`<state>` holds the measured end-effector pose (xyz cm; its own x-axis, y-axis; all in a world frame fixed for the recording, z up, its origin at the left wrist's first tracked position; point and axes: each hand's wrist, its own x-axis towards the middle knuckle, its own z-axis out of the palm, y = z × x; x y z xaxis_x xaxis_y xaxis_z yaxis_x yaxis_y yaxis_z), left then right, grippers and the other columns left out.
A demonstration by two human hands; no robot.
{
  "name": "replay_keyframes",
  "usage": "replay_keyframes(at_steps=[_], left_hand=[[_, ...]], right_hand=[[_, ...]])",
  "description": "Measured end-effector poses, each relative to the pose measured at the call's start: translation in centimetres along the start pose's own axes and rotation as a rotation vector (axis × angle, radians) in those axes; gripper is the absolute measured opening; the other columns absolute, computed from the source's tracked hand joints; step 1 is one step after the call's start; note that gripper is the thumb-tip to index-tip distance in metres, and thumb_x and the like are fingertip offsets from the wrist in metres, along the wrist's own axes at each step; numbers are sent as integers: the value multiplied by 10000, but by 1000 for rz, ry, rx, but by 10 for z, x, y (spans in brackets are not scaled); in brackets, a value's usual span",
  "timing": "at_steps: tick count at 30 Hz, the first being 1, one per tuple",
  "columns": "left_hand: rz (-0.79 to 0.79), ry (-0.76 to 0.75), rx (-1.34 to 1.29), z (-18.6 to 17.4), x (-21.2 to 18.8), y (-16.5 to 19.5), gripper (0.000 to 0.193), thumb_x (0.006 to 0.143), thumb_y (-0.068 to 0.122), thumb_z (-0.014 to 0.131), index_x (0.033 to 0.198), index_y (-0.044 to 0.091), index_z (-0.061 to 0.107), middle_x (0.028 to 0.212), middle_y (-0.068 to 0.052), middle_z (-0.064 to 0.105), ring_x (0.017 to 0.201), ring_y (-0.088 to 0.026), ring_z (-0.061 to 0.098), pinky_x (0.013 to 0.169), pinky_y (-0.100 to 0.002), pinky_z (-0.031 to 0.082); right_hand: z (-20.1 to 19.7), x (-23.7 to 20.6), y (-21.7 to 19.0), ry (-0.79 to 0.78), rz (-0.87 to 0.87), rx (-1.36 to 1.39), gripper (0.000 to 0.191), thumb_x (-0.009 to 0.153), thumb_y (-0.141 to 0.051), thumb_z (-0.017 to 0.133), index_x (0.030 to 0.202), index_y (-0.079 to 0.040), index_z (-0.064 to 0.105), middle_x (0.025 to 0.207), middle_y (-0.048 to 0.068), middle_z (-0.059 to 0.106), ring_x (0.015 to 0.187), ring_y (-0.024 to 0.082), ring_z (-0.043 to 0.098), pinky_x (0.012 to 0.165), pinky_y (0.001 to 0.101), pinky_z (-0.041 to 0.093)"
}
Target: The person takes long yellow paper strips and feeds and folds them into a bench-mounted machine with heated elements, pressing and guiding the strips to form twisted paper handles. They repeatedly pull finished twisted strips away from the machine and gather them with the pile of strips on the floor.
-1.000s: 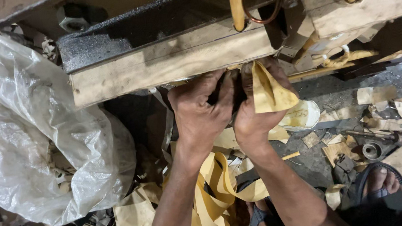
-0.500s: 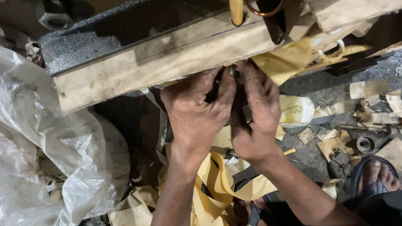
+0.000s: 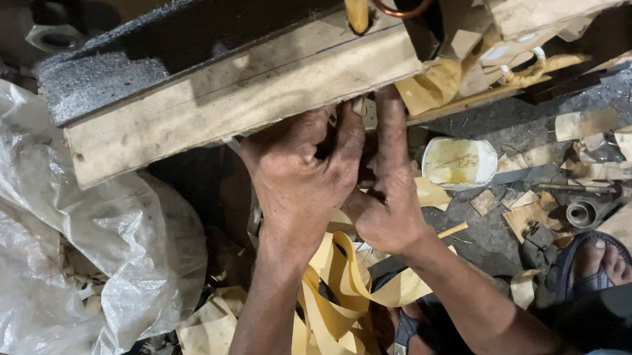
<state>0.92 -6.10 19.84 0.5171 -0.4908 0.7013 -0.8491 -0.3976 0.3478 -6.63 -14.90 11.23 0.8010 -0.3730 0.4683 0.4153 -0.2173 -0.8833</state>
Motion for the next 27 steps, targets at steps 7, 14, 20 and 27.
replay_keyframes(at_steps=[7,14,20,27], left_hand=[[-467,-481,34,-11,4,-1,301,953,306,678,1224,184,727,761,-17,755,563,-124,696,628,-397,527],[-172,-530,442,-29,-6,-3,411,971,435,629,1247,161,763,380,22,560,282,-136,393,337,-325,306],[166,-41,363,-26,-28,-18,149,965,256,623,1051,140,660,813,0,701,617,-128,507,703,-338,362],[95,-202,357,-22,-24,-47,88,1025,285,705,1088,260,762,864,127,690,584,-26,446,773,-246,369]], right_hand=[[-10,26,-15,-57,172,375,1229,672,59,835,1613,-38,50,1525,174,394,1309,257,484,1075,402,454],[-27,39,-27,-128,179,569,882,727,75,827,1498,33,400,1210,141,648,990,171,651,865,294,575],[-54,51,-37,-226,521,899,438,840,47,716,1002,-127,348,598,119,542,394,136,421,388,303,402],[-41,51,-40,-176,405,1306,162,1069,-106,572,936,-22,533,631,162,594,352,154,435,326,251,390]])
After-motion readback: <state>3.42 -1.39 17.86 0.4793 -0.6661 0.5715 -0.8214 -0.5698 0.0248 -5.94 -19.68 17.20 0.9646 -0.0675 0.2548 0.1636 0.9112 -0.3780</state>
